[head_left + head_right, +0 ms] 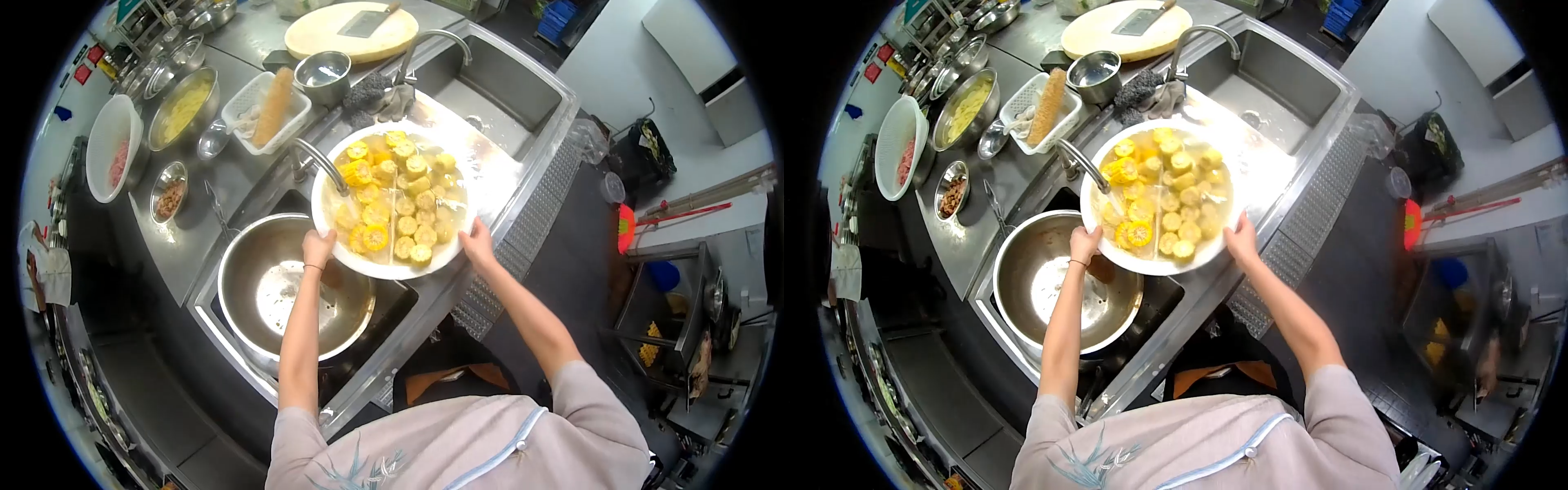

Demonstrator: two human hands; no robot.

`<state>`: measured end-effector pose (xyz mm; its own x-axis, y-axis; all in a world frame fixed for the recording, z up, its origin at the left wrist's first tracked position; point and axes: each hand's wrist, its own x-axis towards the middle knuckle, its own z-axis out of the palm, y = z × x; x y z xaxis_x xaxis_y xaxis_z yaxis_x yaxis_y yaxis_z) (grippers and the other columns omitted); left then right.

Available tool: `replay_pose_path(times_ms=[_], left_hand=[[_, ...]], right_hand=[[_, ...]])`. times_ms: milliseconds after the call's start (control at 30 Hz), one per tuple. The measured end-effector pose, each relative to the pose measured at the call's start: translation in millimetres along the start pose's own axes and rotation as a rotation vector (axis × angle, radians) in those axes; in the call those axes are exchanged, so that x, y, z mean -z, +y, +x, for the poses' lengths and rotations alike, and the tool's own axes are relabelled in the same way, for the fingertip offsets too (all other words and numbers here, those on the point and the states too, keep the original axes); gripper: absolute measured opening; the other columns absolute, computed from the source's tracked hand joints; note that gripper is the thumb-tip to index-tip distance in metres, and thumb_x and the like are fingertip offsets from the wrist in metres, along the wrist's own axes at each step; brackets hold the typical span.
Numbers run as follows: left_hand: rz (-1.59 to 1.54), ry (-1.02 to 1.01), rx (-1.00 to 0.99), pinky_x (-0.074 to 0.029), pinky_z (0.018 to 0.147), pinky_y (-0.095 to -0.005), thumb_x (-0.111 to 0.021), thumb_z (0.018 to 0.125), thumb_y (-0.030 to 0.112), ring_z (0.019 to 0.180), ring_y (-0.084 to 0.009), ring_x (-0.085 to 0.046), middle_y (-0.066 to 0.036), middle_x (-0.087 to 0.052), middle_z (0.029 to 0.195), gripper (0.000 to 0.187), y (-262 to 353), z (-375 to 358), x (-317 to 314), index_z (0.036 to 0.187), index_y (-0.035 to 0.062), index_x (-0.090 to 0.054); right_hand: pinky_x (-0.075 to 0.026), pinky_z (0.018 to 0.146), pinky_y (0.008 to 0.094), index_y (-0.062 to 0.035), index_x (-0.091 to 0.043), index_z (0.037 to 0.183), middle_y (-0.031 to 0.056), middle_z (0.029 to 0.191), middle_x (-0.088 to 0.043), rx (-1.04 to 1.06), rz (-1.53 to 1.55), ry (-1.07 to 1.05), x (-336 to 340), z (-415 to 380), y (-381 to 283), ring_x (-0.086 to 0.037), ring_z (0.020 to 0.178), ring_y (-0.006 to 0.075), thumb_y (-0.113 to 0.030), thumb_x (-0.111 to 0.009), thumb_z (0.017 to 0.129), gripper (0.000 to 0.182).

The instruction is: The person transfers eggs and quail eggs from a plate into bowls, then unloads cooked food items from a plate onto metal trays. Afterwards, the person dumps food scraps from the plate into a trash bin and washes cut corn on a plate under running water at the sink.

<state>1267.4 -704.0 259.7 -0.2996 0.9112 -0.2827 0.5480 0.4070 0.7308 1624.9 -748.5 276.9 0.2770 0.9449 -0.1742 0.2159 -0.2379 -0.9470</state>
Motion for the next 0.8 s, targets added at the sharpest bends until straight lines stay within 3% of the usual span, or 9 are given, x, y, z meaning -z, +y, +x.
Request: replay_pose_path(times_ms=[33, 233, 333, 400, 533, 567, 600, 700, 800], left_hand=[[-0.096, -0.033, 0.079, -0.049, 0.040, -0.0291, -0.063, 0.075, 0.022, 0.053, -0.0198, -0.062, -0.017, -0.062, 0.074, 0.034, 10, -13, 3, 0.085, -0.0099, -0.057], [-0.413, -0.111, 0.225, -0.052, 0.042, -0.0310, -0.059, 0.077, 0.019, 0.057, -0.0234, -0.062, -0.020, -0.061, 0.082, 0.039, 23, -55, -9, 0.094, -0.0148, -0.053], [-0.530, -0.118, 0.288, -0.053, 0.042, -0.0315, -0.057, 0.079, 0.017, 0.058, -0.0244, -0.062, -0.019, -0.061, 0.084, 0.037, 28, -63, -24, 0.097, -0.0154, -0.052], [-0.534, -0.135, 0.353, -0.054, 0.045, -0.0319, -0.055, 0.081, 0.015, 0.062, -0.0250, -0.063, -0.019, -0.060, 0.086, 0.035, 34, -68, -25, 0.100, -0.0144, -0.051], [-0.722, -0.025, 0.377, -0.056, 0.050, -0.0319, -0.054, 0.083, 0.013, 0.066, -0.0259, -0.063, -0.020, -0.059, 0.089, 0.036, 47, -84, -36, 0.105, -0.0147, -0.046], [-0.781, -0.027, 0.368, -0.056, 0.050, -0.0317, -0.055, 0.083, 0.014, 0.065, -0.0258, -0.063, -0.020, -0.059, 0.089, 0.036, 43, -84, -39, 0.102, -0.0145, -0.046], [-0.839, -0.032, 0.354, -0.056, 0.050, -0.0316, -0.056, 0.083, 0.015, 0.064, -0.0257, -0.063, -0.019, -0.058, 0.088, 0.035, 40, -84, -42, 0.100, -0.0142, -0.046], [-0.919, -0.014, 0.392, -0.054, 0.053, -0.0287, -0.056, 0.085, 0.019, 0.064, -0.0209, -0.061, -0.012, -0.057, 0.081, 0.029, 32, -92, -46, 0.096, -0.0075, -0.049], [-0.856, -0.046, 0.437, -0.051, 0.055, -0.0264, -0.056, 0.086, 0.023, 0.065, -0.0168, -0.059, -0.005, -0.051, 0.076, 0.027, 31, -105, -36, 0.095, -0.0020, -0.049]], right_hand=[[-0.045, 0.077, 0.0298, -0.0009, -0.046, 0.117, 0.0135, 0.096, -0.062, -0.013, -0.002, -0.001, 4, 7, 0, -0.058, 0.087, 0.0193, -0.002, -0.051, 0.072, 0.045], [-0.045, 0.078, 0.0302, -0.0026, -0.042, 0.124, 0.0148, 0.103, -0.059, -0.020, 0.024, -0.157, 25, 48, -28, -0.057, 0.091, 0.0202, -0.002, -0.048, 0.073, 0.052], [-0.041, 0.085, 0.0278, 0.0053, -0.037, 0.127, 0.0143, 0.115, -0.053, -0.111, 0.043, -0.236, 26, 83, -37, -0.052, 0.101, 0.0184, -0.002, -0.050, 0.073, 0.056], [-0.040, 0.086, 0.0281, 0.0053, -0.036, 0.128, 0.0167, 0.119, -0.051, 0.060, -0.134, -0.215, 17, 108, -31, -0.049, 0.105, 0.0196, -0.003, -0.051, 0.073, 0.057], [-0.038, 0.089, 0.0279, 0.0029, -0.035, 0.129, 0.0172, 0.120, -0.050, 0.227, -0.086, -0.336, -7, 162, -19, -0.048, 0.109, 0.0210, -0.008, -0.053, 0.075, 0.058], [-0.036, 0.092, 0.0356, 0.0001, -0.041, 0.125, 0.0190, 0.125, -0.045, 0.206, 0.032, -0.317, -9, 156, -25, -0.046, 0.111, 0.0279, -0.015, -0.052, 0.076, 0.053], [-0.036, 0.092, 0.0356, 0.0001, -0.041, 0.125, 0.0190, 0.125, -0.045, 0.211, 0.033, -0.335, -16, 149, -31, -0.046, 0.111, 0.0279, -0.015, -0.052, 0.076, 0.053], [-0.027, 0.094, 0.0531, -0.0042, -0.041, 0.125, 0.0204, 0.130, -0.035, 0.221, -0.486, 0.156, -36, 123, -38, -0.031, 0.121, 0.0346, -0.031, -0.053, 0.081, 0.053], [-0.032, 0.092, 0.0493, -0.0037, -0.045, 0.119, 0.0228, 0.120, -0.043, 0.420, -0.389, 0.221, -54, 89, -53, -0.040, 0.113, 0.0334, -0.028, -0.050, 0.083, 0.043]])
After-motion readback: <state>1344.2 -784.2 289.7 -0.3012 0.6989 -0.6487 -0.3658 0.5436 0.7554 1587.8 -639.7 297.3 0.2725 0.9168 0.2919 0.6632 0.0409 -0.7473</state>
